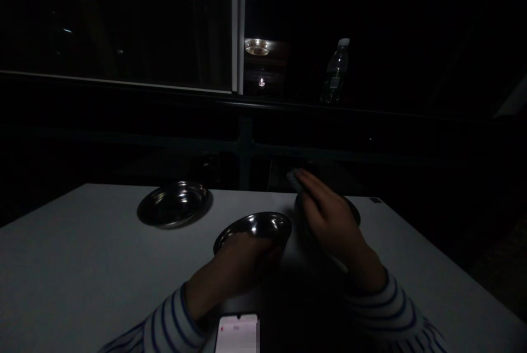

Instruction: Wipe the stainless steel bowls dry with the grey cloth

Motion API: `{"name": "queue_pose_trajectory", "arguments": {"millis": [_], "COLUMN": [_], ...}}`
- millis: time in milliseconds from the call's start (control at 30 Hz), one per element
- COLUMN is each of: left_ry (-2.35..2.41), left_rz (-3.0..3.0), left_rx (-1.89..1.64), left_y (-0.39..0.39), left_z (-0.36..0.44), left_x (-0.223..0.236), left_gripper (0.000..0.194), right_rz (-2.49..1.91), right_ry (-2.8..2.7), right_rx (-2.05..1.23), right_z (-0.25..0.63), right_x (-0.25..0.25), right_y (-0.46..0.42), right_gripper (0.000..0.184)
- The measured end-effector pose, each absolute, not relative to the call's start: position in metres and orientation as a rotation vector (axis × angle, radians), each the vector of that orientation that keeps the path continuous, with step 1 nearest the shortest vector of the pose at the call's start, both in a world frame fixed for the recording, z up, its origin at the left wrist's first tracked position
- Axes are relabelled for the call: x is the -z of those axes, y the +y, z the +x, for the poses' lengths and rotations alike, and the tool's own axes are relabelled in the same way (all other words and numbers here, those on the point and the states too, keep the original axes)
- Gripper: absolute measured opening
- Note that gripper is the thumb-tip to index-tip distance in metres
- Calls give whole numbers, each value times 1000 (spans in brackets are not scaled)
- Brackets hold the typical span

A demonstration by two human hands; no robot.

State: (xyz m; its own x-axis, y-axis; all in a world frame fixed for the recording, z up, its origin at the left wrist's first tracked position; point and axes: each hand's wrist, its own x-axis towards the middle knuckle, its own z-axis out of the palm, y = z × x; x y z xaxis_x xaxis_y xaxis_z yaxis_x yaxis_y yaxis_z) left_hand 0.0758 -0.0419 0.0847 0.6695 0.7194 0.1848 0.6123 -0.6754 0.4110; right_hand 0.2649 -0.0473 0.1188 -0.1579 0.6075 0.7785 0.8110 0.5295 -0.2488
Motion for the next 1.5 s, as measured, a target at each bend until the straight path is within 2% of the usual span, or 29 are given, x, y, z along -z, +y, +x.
{"name": "queue_pose_trajectory", "arguments": {"millis": [100, 200, 467, 533, 633, 733, 833, 1033, 1300, 1500], "left_ry": [1097, 1116, 1116, 1151, 1255, 1175, 1108, 908, 818, 669], "left_rz": [2709, 2752, 2711, 2683, 2501, 2120, 1779, 1513, 1387, 1316], "left_rx": [-244, -153, -139, -195, -509, -838, -970, -989, -961, -883], "left_y": [-42, -44, -45, -42, -39, -38, -39, -38, -41, -47], "left_z": [80, 82, 82, 80, 75, 72, 74, 97, 96, 91], "left_x": [-76, -66, -59, -65, -83, -105, -121, -127, -128, -129], "left_gripper": [30, 28, 22, 27, 35, 39, 41, 39, 27, 24], "right_rz": [-1206, -1244, -1269, -1271, -1241, -1184, -1154, -1137, -1128, -1224], "right_ry": [-1873, -1910, -2001, -1996, -1948, -1938, -1951, -2018, -2017, -1864], "right_rx": [184, 120, 42, 13, -20, -36, 0, 74, -57, -439], "right_z": [268, 272, 279, 280, 280, 276, 270, 256, 273, 288], "right_x": [-118, -119, -120, -121, -123, -123, -122, -114, -117, -127], "right_y": [-46, -47, -49, -49, -50, -52, -55, -63, -70, -75], "right_gripper": [40, 40, 41, 40, 38, 38, 41, 47, 54, 42]}}
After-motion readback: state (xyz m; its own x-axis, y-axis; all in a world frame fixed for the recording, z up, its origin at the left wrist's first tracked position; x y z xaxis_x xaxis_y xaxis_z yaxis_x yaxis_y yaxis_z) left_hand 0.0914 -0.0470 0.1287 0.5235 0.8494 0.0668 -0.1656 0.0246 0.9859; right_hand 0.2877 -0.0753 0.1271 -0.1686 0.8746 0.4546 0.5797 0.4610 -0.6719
